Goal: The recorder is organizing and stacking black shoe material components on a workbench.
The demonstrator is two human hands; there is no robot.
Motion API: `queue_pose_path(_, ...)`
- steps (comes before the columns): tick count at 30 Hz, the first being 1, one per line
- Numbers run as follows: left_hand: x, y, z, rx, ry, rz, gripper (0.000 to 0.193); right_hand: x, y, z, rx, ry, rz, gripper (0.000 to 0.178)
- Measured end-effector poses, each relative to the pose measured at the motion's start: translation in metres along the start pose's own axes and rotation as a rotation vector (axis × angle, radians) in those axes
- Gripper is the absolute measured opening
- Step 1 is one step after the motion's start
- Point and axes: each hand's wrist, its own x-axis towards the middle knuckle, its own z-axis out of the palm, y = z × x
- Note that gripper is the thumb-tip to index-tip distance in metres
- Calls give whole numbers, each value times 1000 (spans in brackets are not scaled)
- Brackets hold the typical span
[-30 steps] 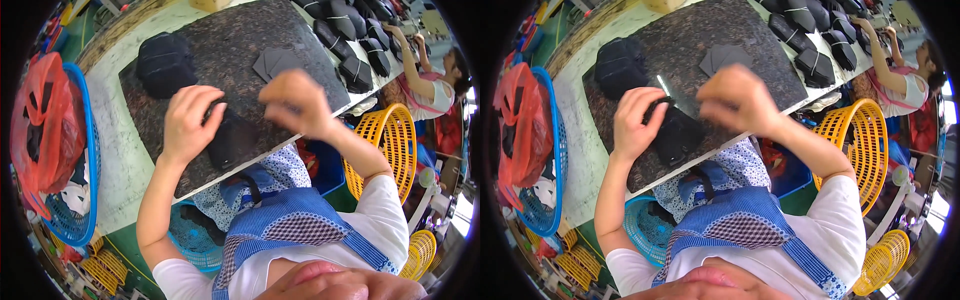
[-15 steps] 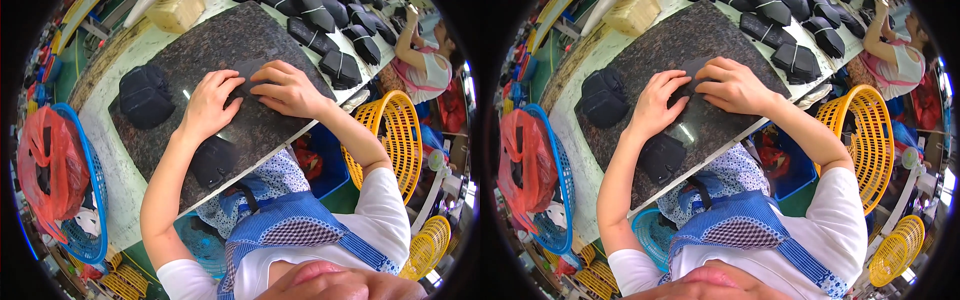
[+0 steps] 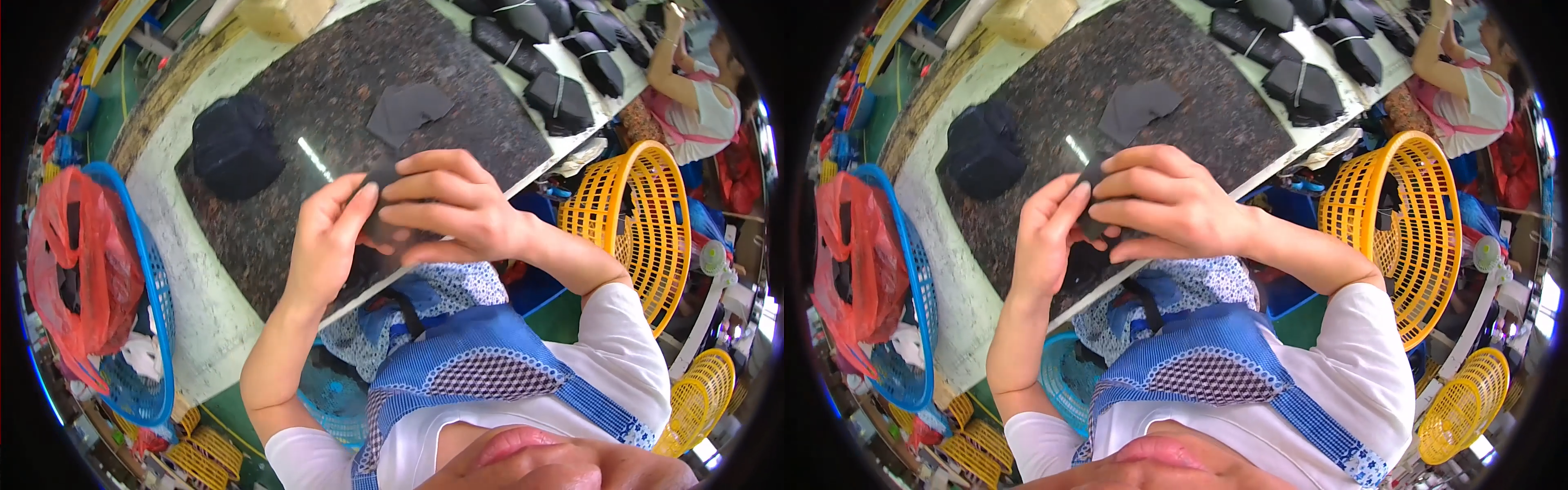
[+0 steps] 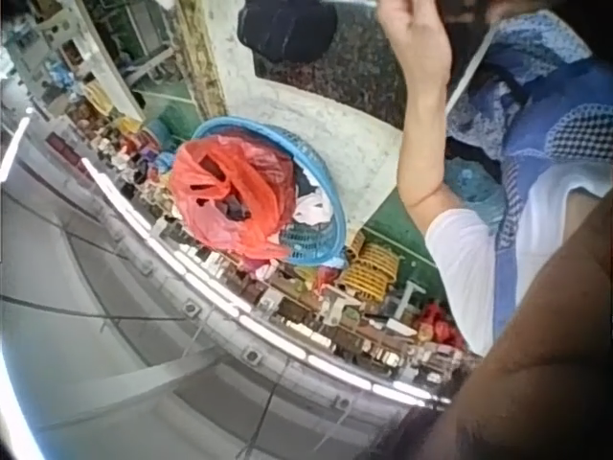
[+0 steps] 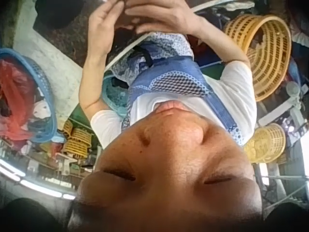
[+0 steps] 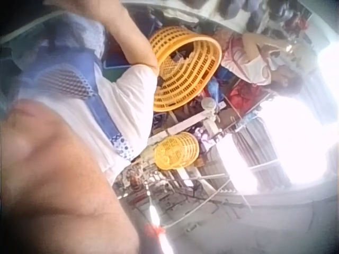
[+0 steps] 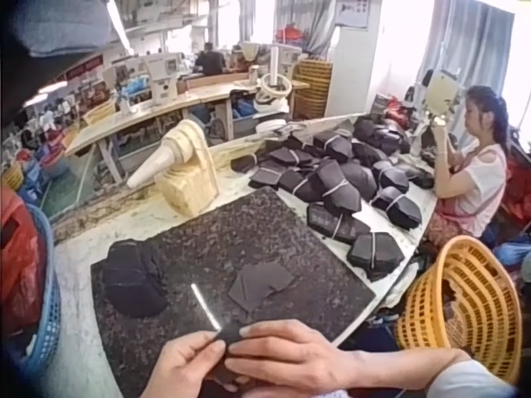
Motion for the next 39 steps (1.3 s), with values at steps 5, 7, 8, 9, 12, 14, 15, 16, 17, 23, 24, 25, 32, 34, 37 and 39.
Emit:
queue_pose_path(5,-82,-56,4,300,-58,14,22,-27,-37,-5,717,-450,859,30)
queue_pose_path(7,-98,-60,2,396,-220,-77,11,-33,-41,-6,1052,-746,1089,16)
queue_pose_path(8,-103,-59,-1,385,-193,-85,11,-27,-38,-3,1067,-774,1077,16)
queue_pose_path(9,-108,-57,-5,278,-92,-130,10,-21,-36,-1,1076,-704,1126,16)
queue_pose_path(12,-97,-42,-20,163,254,-67,27,13,-24,12,932,-513,1127,25)
queue_pose_path(14,-80,-35,-34,215,333,-49,29,28,-14,30,640,-488,1009,28)
queue_pose_path(15,-77,-37,-37,215,336,-45,29,29,-9,35,639,-489,1004,28)
queue_pose_path(16,-75,-43,-40,271,340,-73,29,27,-4,40,609,-539,1009,28)
queue_pose_path(17,-71,-48,-41,322,339,-105,30,25,0,42,577,-591,1021,28)
queue_pose_path(23,-66,-51,-44,289,336,-118,28,31,0,45,551,-589,1089,28)
queue_pose_path(24,-65,-50,-44,286,335,-116,28,34,-1,45,548,-590,1089,28)
queue_pose_path(25,-66,-50,-44,543,351,-59,26,39,-2,44,438,-651,1035,27)
queue_pose_path(32,-77,-54,-65,796,613,238,23,76,28,63,215,-215,465,21)
queue_pose_path(34,-69,-49,-60,758,624,378,19,107,47,96,-71,-20,-176,28)
queue_pose_path(37,-63,-51,-62,741,615,473,14,114,83,125,-185,-192,-321,34)
queue_pose_path(39,-65,-52,-71,738,641,490,14,112,91,132,-152,-194,-349,31)
